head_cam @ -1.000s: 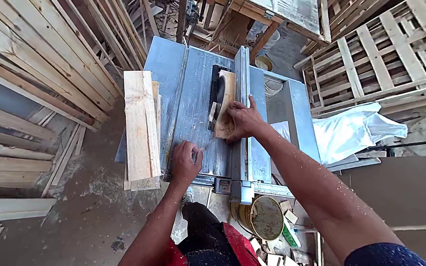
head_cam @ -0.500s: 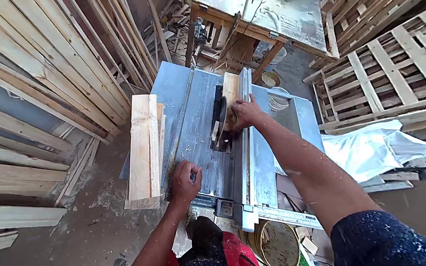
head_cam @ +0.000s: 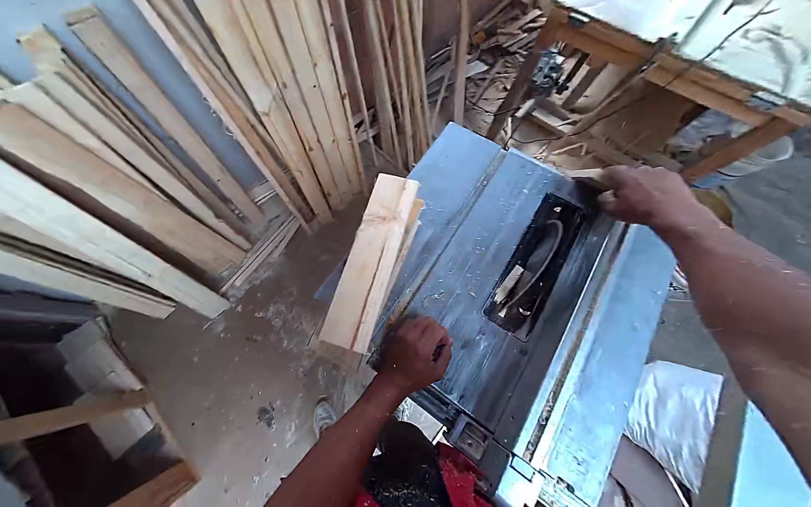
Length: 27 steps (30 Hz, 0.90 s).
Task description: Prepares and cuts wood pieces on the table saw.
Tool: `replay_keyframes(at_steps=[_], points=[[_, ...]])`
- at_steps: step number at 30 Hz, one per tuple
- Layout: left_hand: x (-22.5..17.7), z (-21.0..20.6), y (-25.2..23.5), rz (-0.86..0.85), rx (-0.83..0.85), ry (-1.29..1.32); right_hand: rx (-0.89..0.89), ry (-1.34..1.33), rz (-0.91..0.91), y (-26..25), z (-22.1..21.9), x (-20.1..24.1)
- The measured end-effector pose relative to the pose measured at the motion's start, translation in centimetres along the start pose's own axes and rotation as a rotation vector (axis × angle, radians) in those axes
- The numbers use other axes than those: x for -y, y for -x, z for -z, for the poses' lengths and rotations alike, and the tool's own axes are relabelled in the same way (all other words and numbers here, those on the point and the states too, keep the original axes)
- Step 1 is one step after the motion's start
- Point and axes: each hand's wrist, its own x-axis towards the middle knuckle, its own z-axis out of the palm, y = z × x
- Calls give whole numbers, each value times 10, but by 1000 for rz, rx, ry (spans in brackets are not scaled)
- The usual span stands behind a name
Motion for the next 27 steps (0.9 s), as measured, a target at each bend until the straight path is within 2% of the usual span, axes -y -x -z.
replay_keyframes(at_steps=[3,4,6,8,10,12,14,17,19,21,24,27], points=[[-13,14,-4,43,160,29,-154,-142,-42,34,22,-4],[-21,27,-8,44,166,38,-223,-201,-50,55,31,-4],[-45,64,-10,-3,-16,-62,-377,-313,-83,113,45,-2],[-62,119,-12,71,-157,-234,-510,-378,-140,187,43,-3],[-57,168,-18,312,-32,-377,-577,-398,-221,273,23,-1],[-35,188,-20,499,124,-430,-624,-382,-272,362,-8,24],[-18,191,-24,580,238,-458,-655,-349,-326,432,-54,57],[-21,199,-36,607,355,-481,-640,-370,-291,507,-112,129],[-24,208,-45,601,383,-514,-600,-439,-228,528,-136,171],[-23,220,-47,579,361,-439,-494,-490,-218,533,-154,200],[-35,230,-32,513,329,-130,-332,-475,-259,535,-177,217],[-63,204,10,492,442,214,-365,-414,-328,540,-168,227]])
